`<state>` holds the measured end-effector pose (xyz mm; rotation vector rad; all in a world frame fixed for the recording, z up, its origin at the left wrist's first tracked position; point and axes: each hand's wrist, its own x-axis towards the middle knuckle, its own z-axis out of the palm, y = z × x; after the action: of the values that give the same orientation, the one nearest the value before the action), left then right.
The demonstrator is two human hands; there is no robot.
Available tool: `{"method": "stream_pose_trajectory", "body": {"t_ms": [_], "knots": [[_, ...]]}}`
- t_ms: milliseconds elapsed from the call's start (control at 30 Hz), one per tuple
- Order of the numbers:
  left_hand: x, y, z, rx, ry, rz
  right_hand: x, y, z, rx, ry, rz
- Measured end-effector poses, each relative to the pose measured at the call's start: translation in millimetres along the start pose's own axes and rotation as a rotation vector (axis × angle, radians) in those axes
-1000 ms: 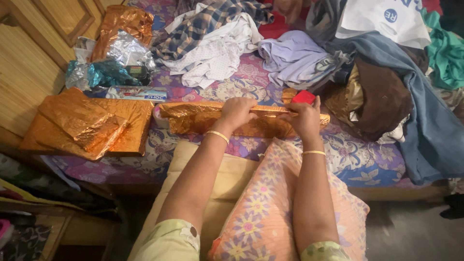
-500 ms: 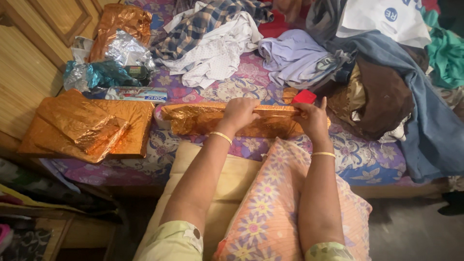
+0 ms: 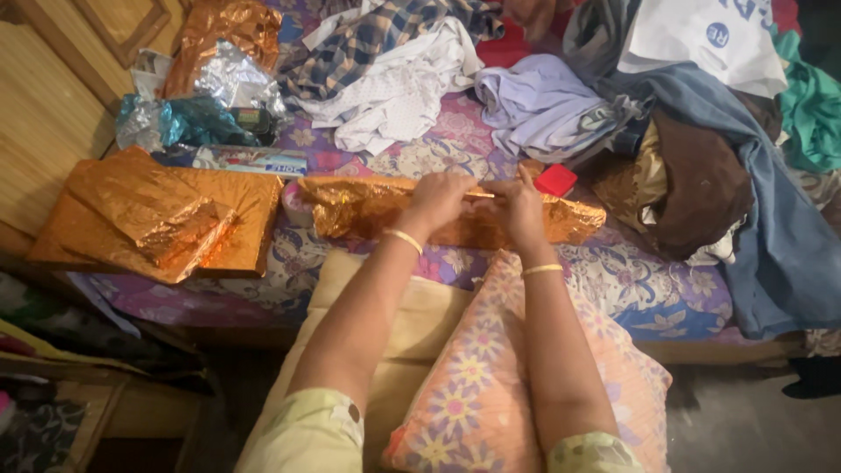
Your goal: The person wraps rectangular boxes in shiny gold foil wrapping paper on a bed. They fold the paper around each box, cut paper with scissors, apply tape from a tape roll, and press the paper flat, then begin wrapping another item in blue foil paper.
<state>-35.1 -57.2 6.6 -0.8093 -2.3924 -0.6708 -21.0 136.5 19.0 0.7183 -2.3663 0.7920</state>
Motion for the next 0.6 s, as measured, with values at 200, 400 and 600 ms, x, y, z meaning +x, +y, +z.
{"method": "stream_pose_trajectory", "body": {"t_ms": [200, 400, 600], "knots": [[-21, -50, -56, -0.001, -0.045, -0.029, 2, 16, 11, -0.039, -0.025, 0.007], [-42, -75, -113, 0.286, -0.215, -0.31, 6, 23, 21, -0.061, -0.009, -0.018], [-25, -65, -130, 0.179, -0.16, -0.141, 6, 21, 23, -0.026, 0.021, 0.0]]}}
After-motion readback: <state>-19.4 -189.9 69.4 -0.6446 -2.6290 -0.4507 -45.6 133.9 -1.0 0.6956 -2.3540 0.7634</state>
